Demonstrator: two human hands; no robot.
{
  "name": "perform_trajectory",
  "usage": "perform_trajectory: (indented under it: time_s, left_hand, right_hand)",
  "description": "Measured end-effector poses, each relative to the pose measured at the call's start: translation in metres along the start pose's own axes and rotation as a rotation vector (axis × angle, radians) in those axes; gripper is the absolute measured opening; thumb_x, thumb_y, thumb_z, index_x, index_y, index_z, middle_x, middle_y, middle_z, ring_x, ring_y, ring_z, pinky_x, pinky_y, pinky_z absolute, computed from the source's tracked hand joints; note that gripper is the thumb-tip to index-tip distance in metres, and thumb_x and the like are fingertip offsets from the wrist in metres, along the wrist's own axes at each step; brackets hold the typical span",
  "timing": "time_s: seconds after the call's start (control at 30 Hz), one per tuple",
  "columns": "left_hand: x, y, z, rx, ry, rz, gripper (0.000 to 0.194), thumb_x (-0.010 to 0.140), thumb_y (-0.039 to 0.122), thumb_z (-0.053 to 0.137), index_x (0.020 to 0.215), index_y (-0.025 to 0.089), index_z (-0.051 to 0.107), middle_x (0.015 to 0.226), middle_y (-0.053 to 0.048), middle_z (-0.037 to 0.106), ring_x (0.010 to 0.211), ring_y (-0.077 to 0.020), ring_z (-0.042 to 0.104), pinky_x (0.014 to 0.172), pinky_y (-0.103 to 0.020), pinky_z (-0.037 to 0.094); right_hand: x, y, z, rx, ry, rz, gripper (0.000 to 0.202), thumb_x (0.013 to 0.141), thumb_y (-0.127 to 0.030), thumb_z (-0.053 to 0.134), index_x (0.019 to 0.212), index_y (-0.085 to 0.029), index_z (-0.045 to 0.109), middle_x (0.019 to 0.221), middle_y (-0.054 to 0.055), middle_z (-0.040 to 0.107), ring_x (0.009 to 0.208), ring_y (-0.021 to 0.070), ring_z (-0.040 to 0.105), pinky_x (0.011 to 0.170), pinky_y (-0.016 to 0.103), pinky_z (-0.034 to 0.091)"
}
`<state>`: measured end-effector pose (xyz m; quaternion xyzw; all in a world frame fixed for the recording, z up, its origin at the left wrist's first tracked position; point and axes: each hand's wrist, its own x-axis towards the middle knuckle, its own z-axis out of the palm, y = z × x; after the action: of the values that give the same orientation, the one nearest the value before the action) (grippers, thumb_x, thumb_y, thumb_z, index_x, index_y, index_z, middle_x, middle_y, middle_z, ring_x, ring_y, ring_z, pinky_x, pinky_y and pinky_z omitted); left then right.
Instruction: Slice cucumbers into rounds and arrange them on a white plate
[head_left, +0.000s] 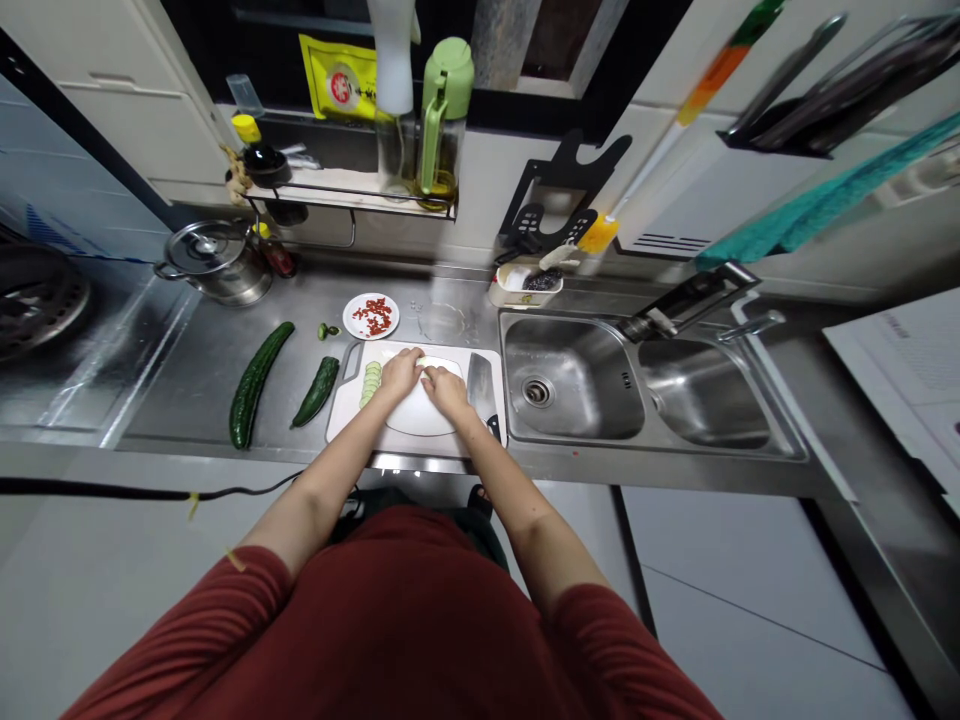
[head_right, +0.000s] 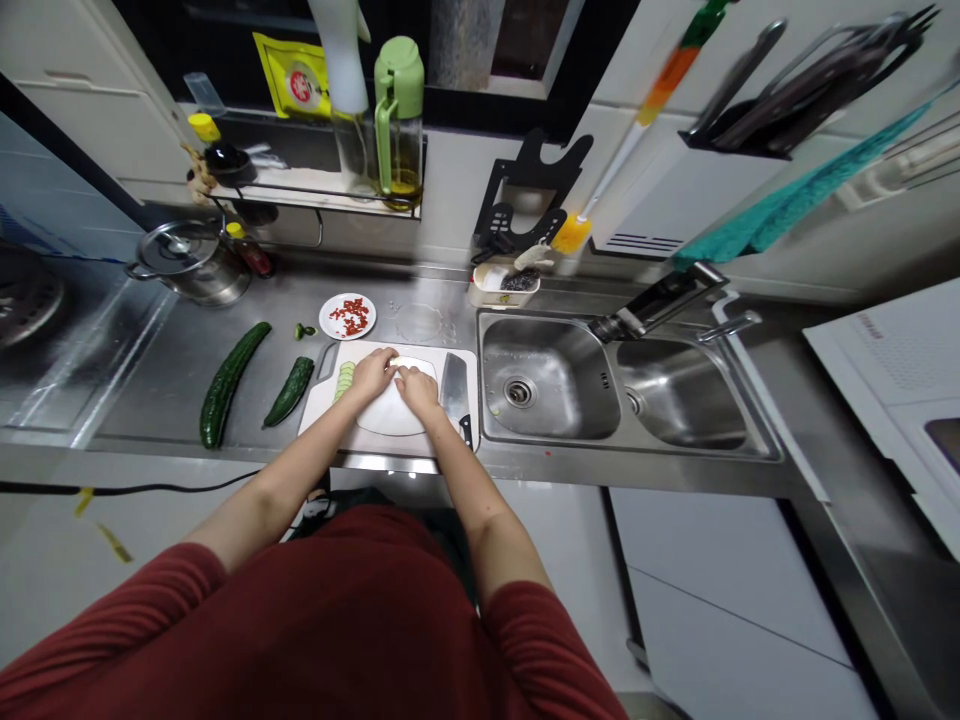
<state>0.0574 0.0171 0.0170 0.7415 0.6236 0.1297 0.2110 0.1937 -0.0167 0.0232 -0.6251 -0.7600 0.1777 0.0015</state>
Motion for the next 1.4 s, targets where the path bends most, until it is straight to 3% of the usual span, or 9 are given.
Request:
perform_trajectory:
  time_s: [0.67,0.83,0.93,1.07,1.2,1.4]
  left_hand:
    - [-0.001,-0.002,0.003,0.03,0.007,0.016,0.031,0.087,0.025,0.051,0.118,0.026,0.056,0.108,-0.008,0.061,0.095,-0.0209,0.058,0.081,-0.03,0.041]
    - [-0.001,-0.001,0.003,-0.027,0.059,0.026,0.029,0.084,0.023,0.052,0.112,0.023,0.059,0.101,-0.007,0.063,0.087,-0.0201,0.058,0.077,-0.03,0.042]
    - [-0.005,-0.005,0.001,-0.13,0.146,-0.013,0.028,0.083,0.022,0.052,0.109,0.021,0.061,0.094,-0.006,0.064,0.085,-0.0187,0.058,0.079,-0.029,0.042]
    - [-0.021,-0.02,-0.003,-0.283,0.316,-0.069,0.027,0.083,0.024,0.051,0.106,0.02,0.063,0.088,-0.005,0.064,0.08,-0.017,0.057,0.078,-0.027,0.042]
    - [-0.049,-0.036,-0.006,-0.347,0.433,-0.242,0.026,0.082,0.027,0.051,0.103,0.021,0.064,0.081,-0.002,0.064,0.071,-0.0148,0.056,0.07,-0.026,0.041]
    - [-0.09,-0.04,-0.008,-0.312,0.454,-0.335,0.023,0.081,0.028,0.051,0.1,0.023,0.063,0.085,-0.001,0.063,0.078,-0.0159,0.057,0.072,-0.026,0.041]
  right_hand:
    - [-0.001,-0.002,0.0,-0.073,-0.023,-0.04,0.038,0.099,-0.037,0.031,0.127,-0.022,0.052,0.113,0.011,0.061,0.098,0.0216,0.059,0.085,0.03,0.041]
    - [-0.001,-0.001,0.0,-0.026,0.016,-0.038,0.035,0.098,-0.036,0.036,0.123,-0.022,0.055,0.111,0.01,0.062,0.096,0.0216,0.06,0.084,0.03,0.042]
    - [-0.002,0.003,0.003,0.065,0.101,-0.031,0.035,0.096,-0.036,0.039,0.125,-0.022,0.053,0.112,0.01,0.062,0.097,0.0216,0.06,0.083,0.03,0.043]
    - [-0.007,0.01,0.009,0.213,0.282,0.011,0.035,0.095,-0.032,0.039,0.124,-0.02,0.055,0.115,0.009,0.062,0.102,0.0209,0.059,0.086,0.028,0.043]
    - [-0.02,0.015,0.019,0.332,0.386,0.022,0.032,0.094,-0.031,0.041,0.116,-0.019,0.061,0.109,0.008,0.065,0.098,0.0197,0.059,0.086,0.028,0.043]
    - [-0.034,0.015,0.029,0.432,0.423,0.009,0.03,0.092,-0.03,0.043,0.109,-0.019,0.065,0.1,0.007,0.068,0.088,0.0179,0.061,0.083,0.027,0.044]
